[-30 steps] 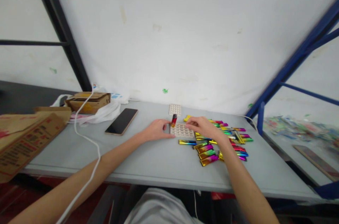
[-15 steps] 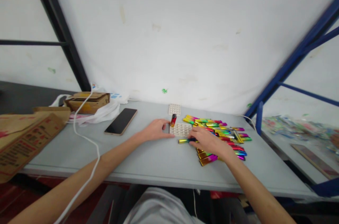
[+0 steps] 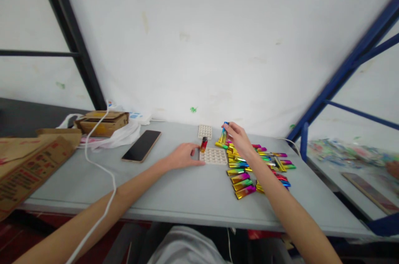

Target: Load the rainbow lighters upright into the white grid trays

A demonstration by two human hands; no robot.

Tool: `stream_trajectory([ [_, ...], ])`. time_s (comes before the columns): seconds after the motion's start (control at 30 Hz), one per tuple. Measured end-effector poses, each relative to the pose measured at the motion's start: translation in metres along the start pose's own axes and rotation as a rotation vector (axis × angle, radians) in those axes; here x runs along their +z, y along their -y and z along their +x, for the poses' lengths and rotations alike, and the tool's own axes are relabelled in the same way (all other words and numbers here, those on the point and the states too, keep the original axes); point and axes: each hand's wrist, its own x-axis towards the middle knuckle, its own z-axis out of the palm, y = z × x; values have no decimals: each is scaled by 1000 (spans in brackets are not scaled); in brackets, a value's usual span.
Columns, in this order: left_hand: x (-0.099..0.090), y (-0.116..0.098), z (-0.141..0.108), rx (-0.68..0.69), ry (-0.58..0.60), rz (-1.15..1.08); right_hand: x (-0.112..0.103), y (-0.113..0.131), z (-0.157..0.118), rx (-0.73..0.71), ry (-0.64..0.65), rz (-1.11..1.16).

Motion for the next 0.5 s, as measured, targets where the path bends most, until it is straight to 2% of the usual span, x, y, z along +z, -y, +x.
stream_trajectory([
  [0.1,1,1,0,-2,-1,2,17,-1,1,57,-26,163],
  [0.2,1,2,0,10,-9,-7,28,-7,-6,109,58,274],
  [0.33,0,1,0,3,0,-5,33,-17,-12,121,72,269],
  [0.5,-1,0,1,1,6,-11,36,-28,-12,238,69,268],
])
